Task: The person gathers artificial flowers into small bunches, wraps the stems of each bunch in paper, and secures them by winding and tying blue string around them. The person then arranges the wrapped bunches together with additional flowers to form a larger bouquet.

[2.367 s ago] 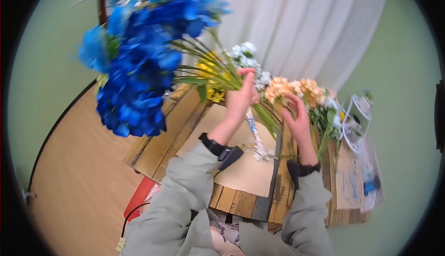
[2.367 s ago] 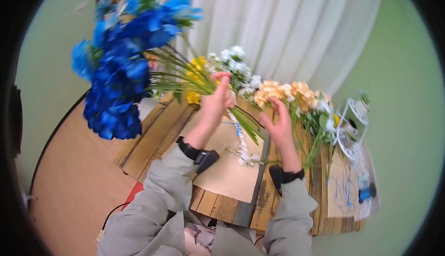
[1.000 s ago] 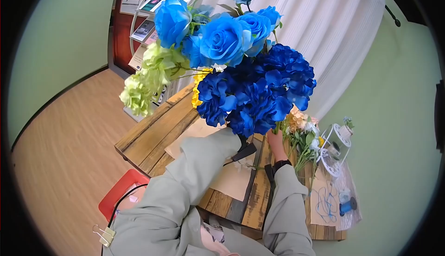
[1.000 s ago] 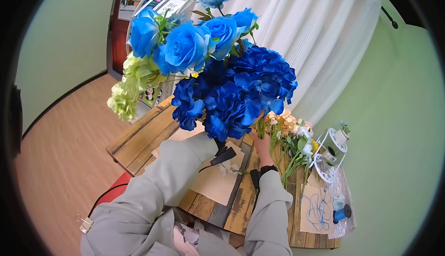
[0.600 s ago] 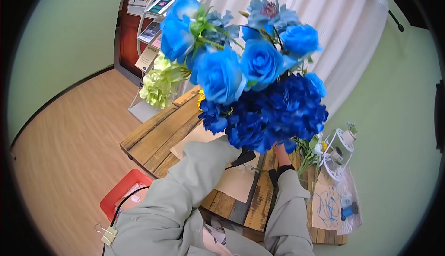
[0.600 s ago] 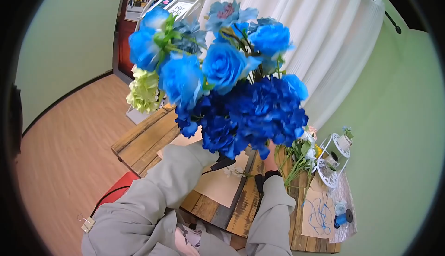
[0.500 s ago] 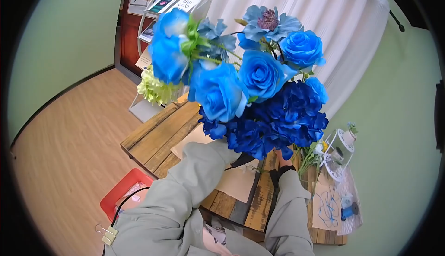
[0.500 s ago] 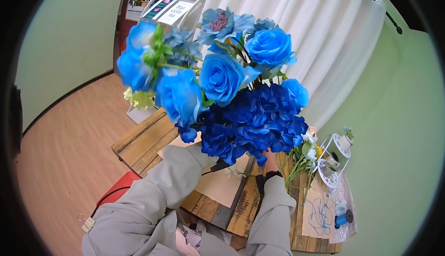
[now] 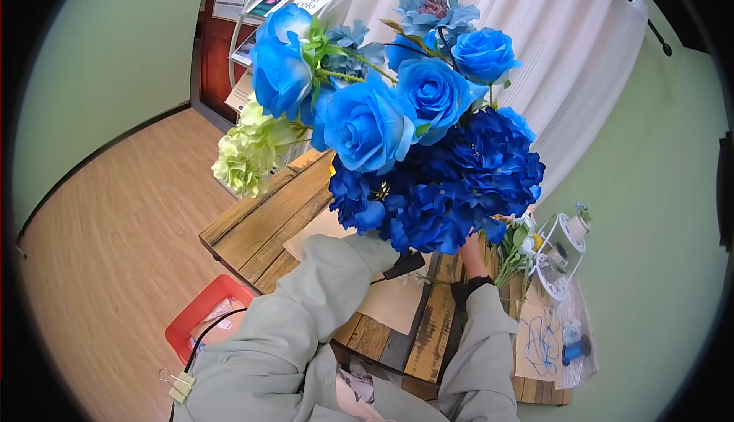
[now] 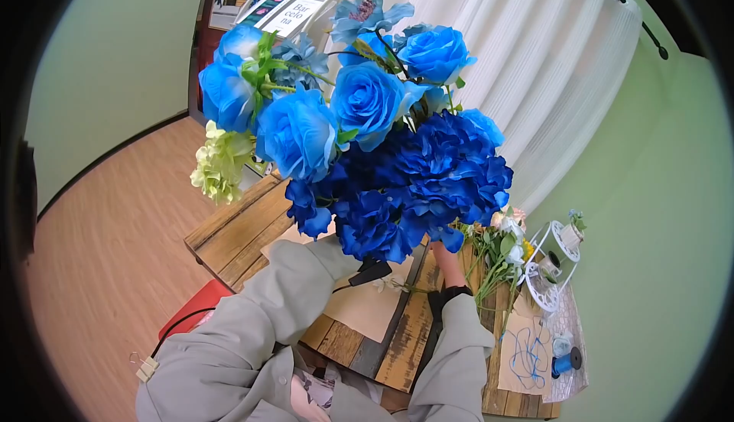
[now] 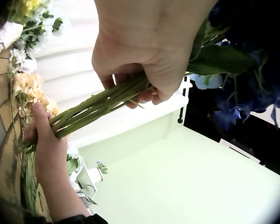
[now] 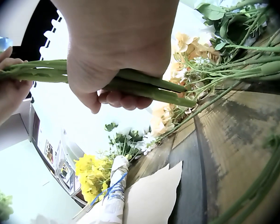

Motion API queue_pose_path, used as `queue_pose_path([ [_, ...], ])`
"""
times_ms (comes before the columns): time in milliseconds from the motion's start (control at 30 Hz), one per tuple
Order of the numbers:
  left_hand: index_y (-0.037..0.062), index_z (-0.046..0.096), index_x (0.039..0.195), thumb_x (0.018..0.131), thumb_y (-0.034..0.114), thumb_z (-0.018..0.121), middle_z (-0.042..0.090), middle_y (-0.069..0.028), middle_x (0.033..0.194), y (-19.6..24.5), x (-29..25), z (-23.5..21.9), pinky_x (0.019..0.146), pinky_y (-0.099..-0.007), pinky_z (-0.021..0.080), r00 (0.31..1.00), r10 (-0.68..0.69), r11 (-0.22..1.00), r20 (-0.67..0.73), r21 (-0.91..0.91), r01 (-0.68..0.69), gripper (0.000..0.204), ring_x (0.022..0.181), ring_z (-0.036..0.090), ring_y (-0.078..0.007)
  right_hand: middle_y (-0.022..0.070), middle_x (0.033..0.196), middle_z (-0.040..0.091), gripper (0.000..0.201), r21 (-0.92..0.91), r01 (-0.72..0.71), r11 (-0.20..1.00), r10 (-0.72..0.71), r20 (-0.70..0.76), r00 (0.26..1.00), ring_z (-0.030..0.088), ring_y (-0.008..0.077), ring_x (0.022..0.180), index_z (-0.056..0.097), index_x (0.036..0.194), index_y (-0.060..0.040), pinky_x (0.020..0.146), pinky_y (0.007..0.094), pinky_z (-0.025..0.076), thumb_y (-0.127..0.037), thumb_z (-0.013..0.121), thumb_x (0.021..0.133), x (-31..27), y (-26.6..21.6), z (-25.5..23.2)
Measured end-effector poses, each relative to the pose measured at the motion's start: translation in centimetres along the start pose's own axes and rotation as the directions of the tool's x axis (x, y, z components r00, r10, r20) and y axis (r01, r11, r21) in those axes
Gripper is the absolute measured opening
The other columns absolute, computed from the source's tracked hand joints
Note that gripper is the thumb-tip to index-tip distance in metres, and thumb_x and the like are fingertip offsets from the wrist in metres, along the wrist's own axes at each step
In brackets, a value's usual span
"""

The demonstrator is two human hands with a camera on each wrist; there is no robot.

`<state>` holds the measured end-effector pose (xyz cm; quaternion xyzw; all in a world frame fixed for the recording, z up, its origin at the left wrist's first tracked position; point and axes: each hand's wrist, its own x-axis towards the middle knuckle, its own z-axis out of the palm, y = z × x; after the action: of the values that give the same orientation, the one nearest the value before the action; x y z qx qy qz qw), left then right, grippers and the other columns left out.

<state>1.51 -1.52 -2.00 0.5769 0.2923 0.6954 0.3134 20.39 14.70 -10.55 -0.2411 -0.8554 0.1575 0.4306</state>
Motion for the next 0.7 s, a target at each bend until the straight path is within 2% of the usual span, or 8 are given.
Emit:
queue_pose_path([
  [133,0.0099,0.059,0.082,0.088,0.039,0.06,0.056,0.0037,0.076,0.9,0.7,-0.5,0.071,-0.0228,0.038,1.0,-0.026,1.0,0.011,0.014,0.026,0.03,0.074,0.049,-0.0059,0.0067,0.058,0.056,0.021,-0.011,0.061,0.998,-0.061,0.02,0.998,0.054,0.017,0.055,0.059,0.064,-0.0032,0.054,0.0319,0.041,-0.014,0.061,0.081,0.6,-0.6,0.1],
  [200,0.01,0.059,0.081,0.088,0.04,0.06,0.055,0.0037,0.076,1.0,0.1,-0.8,0.071,-0.0227,0.038,0.999,-0.04,0.999,0.014,0.019,0.04,0.03,0.074,0.049,-0.0059,0.0051,0.052,0.054,0.031,0.055,-0.364,0.93,0.354,0.144,0.924,0.053,0.0165,0.051,0.058,0.06,-0.0021,0.053,0.0312,0.042,-0.022,0.061,0.083,0.5,-1.8,-0.4],
  [333,0.0103,0.059,0.081,0.088,0.041,0.06,0.055,0.0038,0.076,1.8,-0.4,-1.5,0.071,-0.0227,0.038,0.998,-0.062,0.997,0.02,0.038,0.061,0.031,0.074,0.049,-0.0059,0.0044,0.051,0.055,0.033,-0.075,-0.256,0.964,0.259,0.043,0.965,0.054,0.0171,0.049,0.059,0.063,-0.0014,0.053,0.0309,0.042,-0.027,0.063,0.083,0.0,-2.6,-1.0],
  [400,0.0104,0.059,0.08,0.088,0.041,0.06,0.055,0.0038,0.076,2.1,-0.8,-1.9,0.071,-0.0227,0.038,0.997,-0.078,0.996,0.02,0.047,0.077,0.032,0.074,0.049,-0.006,0.0037,0.053,0.055,0.031,-0.099,-0.161,0.982,0.15,-0.106,0.983,0.053,0.0135,0.051,0.061,0.066,-0.0018,0.053,0.0297,0.042,-0.027,0.064,0.084,-0.2,-3.5,-1.1],
  [533,0.0106,0.059,0.079,0.088,0.042,0.059,0.055,0.0039,0.076,2.8,-0.5,-2.9,0.07,-0.0227,0.038,0.993,-0.12,0.991,0.014,0.063,0.119,0.032,0.073,0.049,-0.006,0.0022,0.056,0.053,0.026,-0.022,-0.215,0.976,0.214,-0.041,0.976,0.051,0.0114,0.053,0.063,0.074,-0.0009,0.053,0.03,0.042,-0.025,0.065,0.084,-0.8,-4.9,-1.5],
  [567,0.0106,0.059,0.079,0.088,0.042,0.059,0.055,0.0039,0.076,2.9,3.6,-0.5,0.07,-0.0227,0.038,0.991,-0.135,0.989,0.016,0.066,0.133,0.032,0.073,0.049,-0.006,0.0006,0.057,0.051,0.023,0.014,-0.208,0.978,0.208,-0.002,0.978,0.048,0.0095,0.053,0.062,0.076,-0.0013,0.051,0.0286,0.04,-0.023,0.064,0.085,-1.2,-5.6,-1.5],
  [633,0.0107,0.059,0.079,0.088,0.042,0.059,0.055,0.0039,0.076,2.6,3.7,-0.4,0.07,-0.0226,0.038,0.984,-0.177,0.982,0.029,0.069,0.174,0.033,0.073,0.049,-0.006,-0.001,0.058,0.049,0.021,0.054,-0.224,0.973,0.223,0.039,0.974,0.045,0.0076,0.052,0.06,0.078,-0.0017,0.05,0.0273,0.038,-0.021,0.064,0.086,-1.9,-7.7,-1.8],
  [700,0.0121,0.057,0.074,0.088,0.047,0.056,0.054,0.0044,0.074,1.5,3.5,-0.1,0.067,-0.0224,0.035,0.975,-0.205,0.979,0.084,0.016,0.204,0.038,0.071,0.047,-0.006,-0.0043,0.057,0.044,0.021,0.336,-0.396,0.855,0.348,0.194,0.917,0.04,0.0052,0.05,0.056,0.076,-0.005,0.047,0.024,0.032,-0.022,0.062,0.088,-2.4,-10.1,-1.7],
])
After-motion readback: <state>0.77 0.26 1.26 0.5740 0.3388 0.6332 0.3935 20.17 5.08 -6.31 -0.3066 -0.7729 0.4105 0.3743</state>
